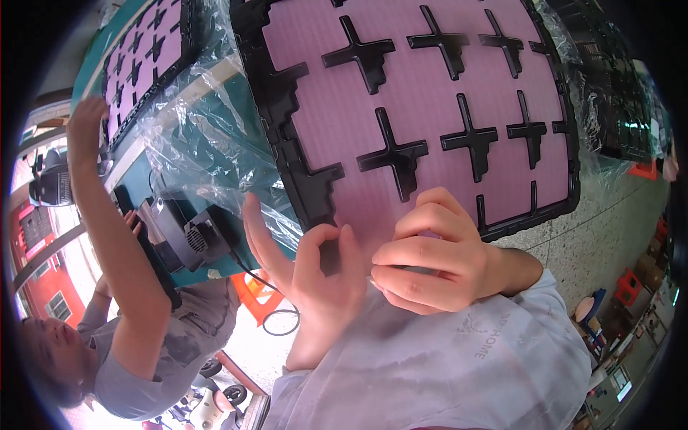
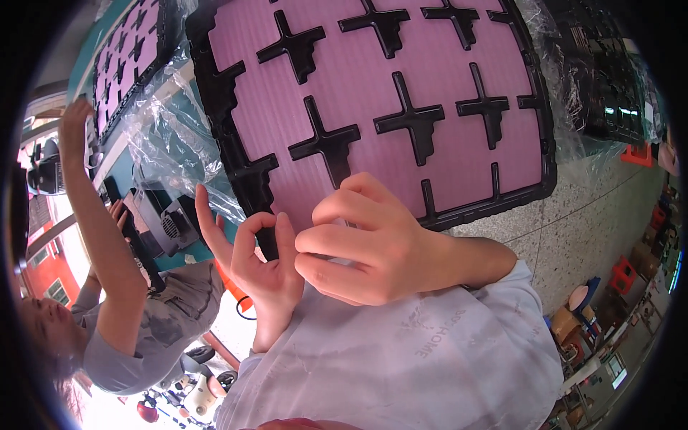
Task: The person places pink foam inserts into black plastic trays by hand.
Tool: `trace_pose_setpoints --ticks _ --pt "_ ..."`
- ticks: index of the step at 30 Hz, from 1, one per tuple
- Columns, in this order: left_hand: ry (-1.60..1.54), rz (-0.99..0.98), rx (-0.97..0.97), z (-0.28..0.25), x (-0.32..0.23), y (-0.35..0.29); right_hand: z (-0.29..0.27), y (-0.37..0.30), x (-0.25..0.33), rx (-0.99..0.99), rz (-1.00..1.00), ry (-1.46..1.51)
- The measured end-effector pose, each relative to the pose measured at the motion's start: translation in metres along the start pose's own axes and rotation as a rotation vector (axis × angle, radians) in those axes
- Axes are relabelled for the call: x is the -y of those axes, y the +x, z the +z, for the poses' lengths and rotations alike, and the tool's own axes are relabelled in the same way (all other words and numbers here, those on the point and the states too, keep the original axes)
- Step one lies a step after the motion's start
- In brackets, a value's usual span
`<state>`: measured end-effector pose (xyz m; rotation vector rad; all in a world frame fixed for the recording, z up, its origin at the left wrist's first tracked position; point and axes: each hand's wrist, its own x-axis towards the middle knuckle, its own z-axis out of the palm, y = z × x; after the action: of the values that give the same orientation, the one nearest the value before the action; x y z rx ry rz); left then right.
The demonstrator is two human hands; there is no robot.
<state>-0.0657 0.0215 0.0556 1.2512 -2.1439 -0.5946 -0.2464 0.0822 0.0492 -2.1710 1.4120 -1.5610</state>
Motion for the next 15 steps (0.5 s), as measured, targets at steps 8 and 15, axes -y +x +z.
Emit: trace_pose_setpoints --ticks 8,15 --pt "-0.068 0.018 0.038 -0.002 0.008 0.004 0.006 0.001 -0.001 -0.008 0.003 -0.016" --pt "-0.247 -0.024 0.056 -0.001 0.015 0.007 0.007 0.0 -0.001 0.007 0.001 -0.024"
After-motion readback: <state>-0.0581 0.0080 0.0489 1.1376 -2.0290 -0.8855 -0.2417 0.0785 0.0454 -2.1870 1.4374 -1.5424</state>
